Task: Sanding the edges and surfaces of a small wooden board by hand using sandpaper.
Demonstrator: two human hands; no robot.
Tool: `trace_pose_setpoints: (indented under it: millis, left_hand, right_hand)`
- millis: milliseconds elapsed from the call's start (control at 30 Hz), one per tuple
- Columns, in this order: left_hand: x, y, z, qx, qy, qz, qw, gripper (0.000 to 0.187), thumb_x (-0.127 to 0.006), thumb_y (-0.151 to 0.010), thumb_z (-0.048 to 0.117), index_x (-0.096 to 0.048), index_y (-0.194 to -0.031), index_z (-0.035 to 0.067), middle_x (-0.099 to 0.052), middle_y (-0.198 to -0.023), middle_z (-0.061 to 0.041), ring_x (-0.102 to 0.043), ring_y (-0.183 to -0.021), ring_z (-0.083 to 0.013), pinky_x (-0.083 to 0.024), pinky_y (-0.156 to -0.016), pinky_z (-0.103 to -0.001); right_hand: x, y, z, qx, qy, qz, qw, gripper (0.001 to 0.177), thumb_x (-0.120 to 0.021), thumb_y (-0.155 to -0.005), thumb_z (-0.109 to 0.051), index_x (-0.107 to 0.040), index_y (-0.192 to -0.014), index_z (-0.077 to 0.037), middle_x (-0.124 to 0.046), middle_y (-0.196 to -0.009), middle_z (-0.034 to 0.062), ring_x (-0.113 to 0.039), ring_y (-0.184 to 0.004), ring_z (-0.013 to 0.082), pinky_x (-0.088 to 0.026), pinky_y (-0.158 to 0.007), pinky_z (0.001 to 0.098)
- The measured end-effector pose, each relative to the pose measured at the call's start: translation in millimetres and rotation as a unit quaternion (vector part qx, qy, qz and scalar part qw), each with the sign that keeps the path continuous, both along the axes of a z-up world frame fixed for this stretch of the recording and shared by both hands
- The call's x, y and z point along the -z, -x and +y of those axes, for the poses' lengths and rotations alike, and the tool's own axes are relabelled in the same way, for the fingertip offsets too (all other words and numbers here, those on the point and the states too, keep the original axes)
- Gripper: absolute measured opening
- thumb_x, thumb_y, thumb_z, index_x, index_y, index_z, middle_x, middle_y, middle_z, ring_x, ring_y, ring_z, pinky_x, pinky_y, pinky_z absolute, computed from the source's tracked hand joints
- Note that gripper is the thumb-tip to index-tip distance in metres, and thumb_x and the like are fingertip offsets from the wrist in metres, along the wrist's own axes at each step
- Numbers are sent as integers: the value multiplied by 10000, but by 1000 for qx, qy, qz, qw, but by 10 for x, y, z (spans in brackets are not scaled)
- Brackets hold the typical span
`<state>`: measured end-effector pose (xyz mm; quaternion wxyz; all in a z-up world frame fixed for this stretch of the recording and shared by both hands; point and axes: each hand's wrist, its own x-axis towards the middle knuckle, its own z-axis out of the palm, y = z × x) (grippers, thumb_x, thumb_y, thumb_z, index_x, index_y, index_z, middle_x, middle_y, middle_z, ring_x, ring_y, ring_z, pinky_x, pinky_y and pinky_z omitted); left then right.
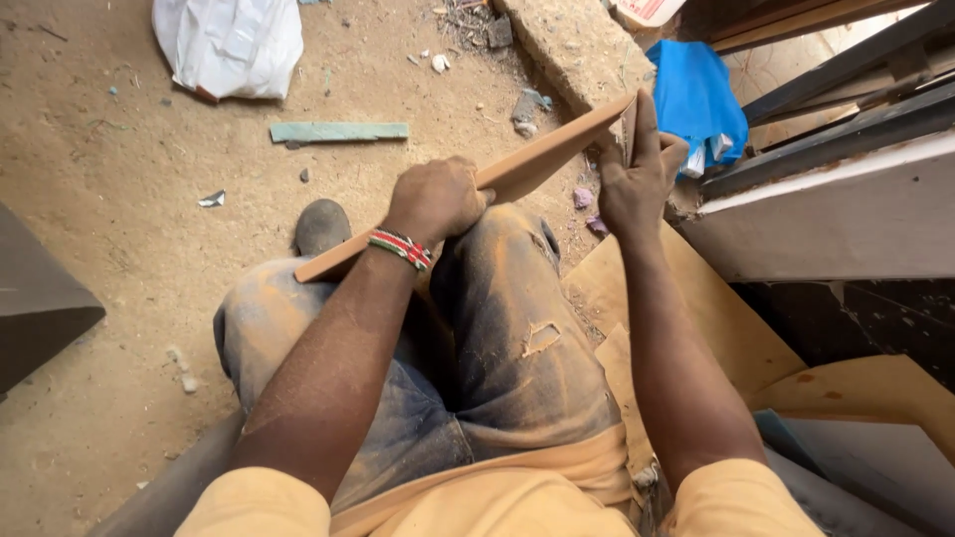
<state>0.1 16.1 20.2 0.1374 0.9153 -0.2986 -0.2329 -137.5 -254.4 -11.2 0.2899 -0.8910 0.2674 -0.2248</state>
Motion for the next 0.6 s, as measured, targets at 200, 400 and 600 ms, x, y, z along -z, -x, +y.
trace_pose_setpoints:
  millis: [200,400,600]
  left_hand:
    - [-349,-147,449,8,-107,111,988,432,-766,-964,250,-852,-1386,218,-896,-1246,-68,-842,-1023,-334,-651,-955,-549]
    - [-270,-101,461,31,-47,80,995,505,-496,-1085,360,-894,-1298,134,-884,-1362,-182,-779,-1403,-448,-629,-1176,-626]
    - [-284,-111,499,31,-34,83,995,488,-490,-1087,324,-868,-1292,94,-873,-1357,-206,-791,-1378,-436,-635,-1175,-627]
  right_hand:
    - [-234,-21,129,-52,13,-8,999,535,-693,-1287,-326,-569,-1804,-266,-340,-1344,135,-402,-1322,347,-558,-1115,497]
    - [-344,111,1001,-213,52,-12,976,803,-951,-938,-331,-719,-1680,-531,-527,-1347,74,-614,-1296,356,-499,-1217,498]
    - [-164,-61,300,-140,119,-84,979,738,-853,-953,-75,-818,-1626,-376,-533,-1276,111,-626,-1202,391,-511,-1145,483]
